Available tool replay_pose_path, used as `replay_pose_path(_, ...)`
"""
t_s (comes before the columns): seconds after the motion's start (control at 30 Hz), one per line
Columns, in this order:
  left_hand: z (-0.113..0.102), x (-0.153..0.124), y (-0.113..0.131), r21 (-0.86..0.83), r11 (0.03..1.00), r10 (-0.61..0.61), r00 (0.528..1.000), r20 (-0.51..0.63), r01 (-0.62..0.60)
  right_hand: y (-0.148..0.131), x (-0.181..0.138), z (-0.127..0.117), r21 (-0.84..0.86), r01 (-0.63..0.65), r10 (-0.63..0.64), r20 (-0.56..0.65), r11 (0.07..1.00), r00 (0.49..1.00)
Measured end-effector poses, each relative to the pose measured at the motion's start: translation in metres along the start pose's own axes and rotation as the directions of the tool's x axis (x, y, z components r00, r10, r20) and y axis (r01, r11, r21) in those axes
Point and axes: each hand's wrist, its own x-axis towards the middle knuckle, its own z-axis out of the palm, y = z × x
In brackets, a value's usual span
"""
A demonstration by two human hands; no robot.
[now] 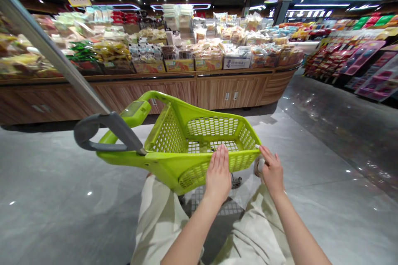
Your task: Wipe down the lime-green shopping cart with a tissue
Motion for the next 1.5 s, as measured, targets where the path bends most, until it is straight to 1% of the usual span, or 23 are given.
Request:
replay_pose_path(0.07,0.002,0.000,0.000,0.002,1.000,0.000,1.000,-0.002,0.000,-0.014,-0.001,0.006,-0.016,-0.014,0.013,-0.027,1.000,1.000)
replay_pose_path(0.13,0.004,0.000,0.000,0.004,1.000,0.000,1.000,-0.005,0.000,-0.043,-0.005,0.014,-0.013,0.021,-0.021,-0.030,1.000,0.999)
replay_pose_path(0.23,0.004,0.000,0.001,0.016,1.000,0.003,1.000,-0.006,-0.003,-0.090,-0.013,0.025,0.063,0.169,-0.172,0.055,0.984,0.984)
replay_pose_path(0.3,0.004,0.000,0.001,0.030,1.000,0.008,1.000,0.003,-0.008,-0.109,-0.016,0.027,0.110,0.260,-0.272,0.110,0.959,0.956)
replay_pose_path(0.33,0.003,0.000,0.000,0.035,0.999,0.008,1.000,0.010,-0.008,-0.112,-0.017,0.027,0.112,0.293,-0.307,0.131,0.949,0.943)
replay_pose_path(0.4,0.001,0.000,0.000,0.034,0.999,0.005,1.000,0.020,-0.006,-0.104,-0.016,0.022,0.080,0.333,-0.342,0.154,0.940,0.927)
replay_pose_path(0.47,0.000,0.001,0.000,0.023,1.000,0.002,1.000,0.022,-0.003,-0.081,-0.013,0.014,0.017,0.328,-0.327,0.145,0.945,0.934)
replay_pose_path(0.53,-0.001,0.001,0.000,0.007,1.000,0.002,1.000,0.014,-0.002,-0.050,-0.009,0.007,-0.039,0.258,-0.255,0.084,0.965,0.963)
replay_pose_path(0.6,-0.001,0.001,0.001,-0.011,1.000,-0.001,1.000,0.003,0.001,-0.021,-0.006,0.002,-0.056,0.155,-0.155,0.006,0.986,0.988)
replay_pose_path(0.67,0.000,0.001,0.001,-0.026,1.000,-0.006,1.000,-0.008,0.006,-0.005,-0.003,0.002,-0.041,0.062,-0.064,-0.050,0.997,0.997)
replay_pose_path(0.73,0.001,0.001,0.001,-0.033,0.999,-0.009,1.000,-0.016,0.008,-0.007,-0.002,0.005,-0.027,-0.005,0.003,-0.082,1.000,0.997)
replay_pose_path(0.8,0.001,0.001,0.001,-0.030,1.000,-0.005,1.000,-0.013,0.004,-0.027,-0.002,0.013,-0.012,-0.014,0.013,-0.080,1.000,0.997)
replay_pose_path(0.83,0.001,0.001,0.001,-0.025,1.000,-0.002,1.000,-0.008,0.002,-0.041,-0.004,0.017,0.000,0.010,-0.010,-0.062,1.000,0.998)
replay_pose_path(0.93,0.001,0.001,0.001,0.001,1.000,-0.002,1.000,0.004,0.002,-0.086,-0.009,0.029,0.056,0.147,-0.150,0.042,0.988,0.988)
replay_pose_path(1.0,0.001,0.001,0.001,0.016,1.000,-0.005,1.000,0.006,0.005,-0.105,-0.011,0.032,0.079,0.217,-0.224,0.091,0.973,0.970)
replay_pose_path(1.03,0.001,0.001,0.001,0.019,1.000,-0.004,1.000,0.008,0.003,-0.109,-0.011,0.032,0.084,0.246,-0.255,0.113,0.966,0.960)
replay_pose_path(1.1,0.000,0.002,0.000,0.016,1.000,0.000,1.000,0.017,-0.001,-0.105,-0.010,0.026,0.079,0.291,-0.300,0.157,0.953,0.941)
replay_pose_path(1.17,-0.001,0.002,-0.001,0.006,1.000,0.004,1.000,0.024,-0.004,-0.087,-0.008,0.018,0.063,0.302,-0.308,0.176,0.951,0.935)
replay_pose_path(1.2,-0.002,0.002,-0.001,0.000,1.000,0.005,1.000,0.024,-0.005,-0.075,-0.006,0.014,0.050,0.285,-0.289,0.168,0.957,0.943)
replay_pose_path(1.3,-0.002,0.002,-0.001,-0.009,1.000,0.005,1.000,0.021,-0.005,-0.035,-0.002,0.005,0.021,0.155,-0.157,0.066,0.988,0.985)
replay_pose_path(1.37,-0.002,0.001,-0.001,-0.005,1.000,0.004,1.000,0.019,-0.004,-0.018,0.001,0.004,0.025,0.053,-0.053,-0.008,0.998,0.999)
replay_pose_path(1.43,-0.001,0.001,0.000,0.005,1.000,0.000,1.000,0.018,0.000,-0.018,0.002,0.006,0.019,-0.025,0.026,-0.053,1.000,0.998)
replay_pose_path(1.5,0.000,0.002,0.001,0.022,1.000,-0.009,1.000,0.014,0.008,-0.036,0.001,0.013,0.002,-0.039,0.040,-0.043,0.999,0.998)
